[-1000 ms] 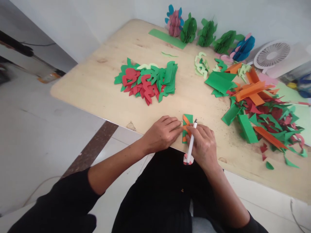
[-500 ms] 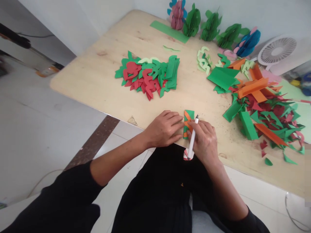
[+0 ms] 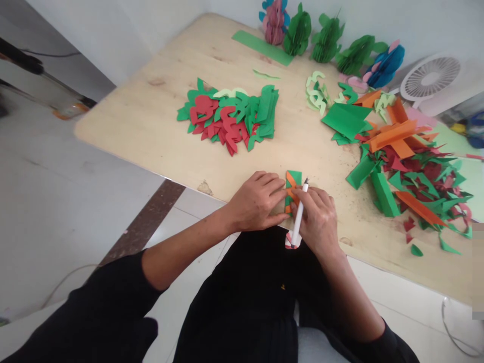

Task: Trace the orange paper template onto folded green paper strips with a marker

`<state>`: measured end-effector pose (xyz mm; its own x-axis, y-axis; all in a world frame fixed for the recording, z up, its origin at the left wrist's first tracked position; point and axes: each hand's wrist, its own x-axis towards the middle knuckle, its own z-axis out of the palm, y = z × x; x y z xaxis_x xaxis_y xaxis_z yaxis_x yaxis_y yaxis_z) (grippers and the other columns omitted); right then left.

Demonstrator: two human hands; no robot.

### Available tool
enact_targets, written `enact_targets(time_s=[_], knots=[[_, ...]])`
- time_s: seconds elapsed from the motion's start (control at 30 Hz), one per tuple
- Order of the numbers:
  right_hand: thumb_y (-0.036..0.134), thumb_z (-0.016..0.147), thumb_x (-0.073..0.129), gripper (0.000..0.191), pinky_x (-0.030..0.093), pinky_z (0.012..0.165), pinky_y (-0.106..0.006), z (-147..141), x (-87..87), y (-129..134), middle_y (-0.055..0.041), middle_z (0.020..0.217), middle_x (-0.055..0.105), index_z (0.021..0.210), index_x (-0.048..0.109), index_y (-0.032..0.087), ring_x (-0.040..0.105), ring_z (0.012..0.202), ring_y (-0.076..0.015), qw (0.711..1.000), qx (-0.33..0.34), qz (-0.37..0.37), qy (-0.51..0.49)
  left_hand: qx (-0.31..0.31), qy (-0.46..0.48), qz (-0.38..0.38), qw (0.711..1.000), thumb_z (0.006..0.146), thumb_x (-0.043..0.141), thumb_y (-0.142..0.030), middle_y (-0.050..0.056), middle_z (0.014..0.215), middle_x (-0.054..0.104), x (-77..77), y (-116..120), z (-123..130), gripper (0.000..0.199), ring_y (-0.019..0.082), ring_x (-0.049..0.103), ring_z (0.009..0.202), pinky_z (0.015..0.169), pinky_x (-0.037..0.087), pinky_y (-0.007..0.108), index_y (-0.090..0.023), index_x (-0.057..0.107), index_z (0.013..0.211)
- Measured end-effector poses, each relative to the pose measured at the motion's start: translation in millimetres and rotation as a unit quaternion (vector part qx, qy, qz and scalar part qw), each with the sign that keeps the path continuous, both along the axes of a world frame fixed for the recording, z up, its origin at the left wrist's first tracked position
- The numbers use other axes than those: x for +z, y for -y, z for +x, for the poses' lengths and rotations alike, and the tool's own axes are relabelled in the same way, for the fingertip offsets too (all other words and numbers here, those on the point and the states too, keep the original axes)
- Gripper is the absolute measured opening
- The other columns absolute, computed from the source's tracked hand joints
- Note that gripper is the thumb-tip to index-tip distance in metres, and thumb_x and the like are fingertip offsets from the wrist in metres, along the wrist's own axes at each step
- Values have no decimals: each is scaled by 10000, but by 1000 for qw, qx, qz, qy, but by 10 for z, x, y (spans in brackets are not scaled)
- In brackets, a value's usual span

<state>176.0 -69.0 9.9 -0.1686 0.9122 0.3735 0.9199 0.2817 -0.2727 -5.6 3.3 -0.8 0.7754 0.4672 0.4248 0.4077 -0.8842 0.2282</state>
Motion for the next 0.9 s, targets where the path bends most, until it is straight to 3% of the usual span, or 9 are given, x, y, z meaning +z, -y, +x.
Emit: enact_targets(time_s=[0.9], knots=[[177,949,500,215,430,814,-348,81,-33,-34,-75,1005,728,1098,653,199,611,1020,-230,999,25,18,-18,19,-24,12,999,909,526,-376,113,1057,646,20,15,34,297,276,559,1052,912,445,418,-125,623,1035]])
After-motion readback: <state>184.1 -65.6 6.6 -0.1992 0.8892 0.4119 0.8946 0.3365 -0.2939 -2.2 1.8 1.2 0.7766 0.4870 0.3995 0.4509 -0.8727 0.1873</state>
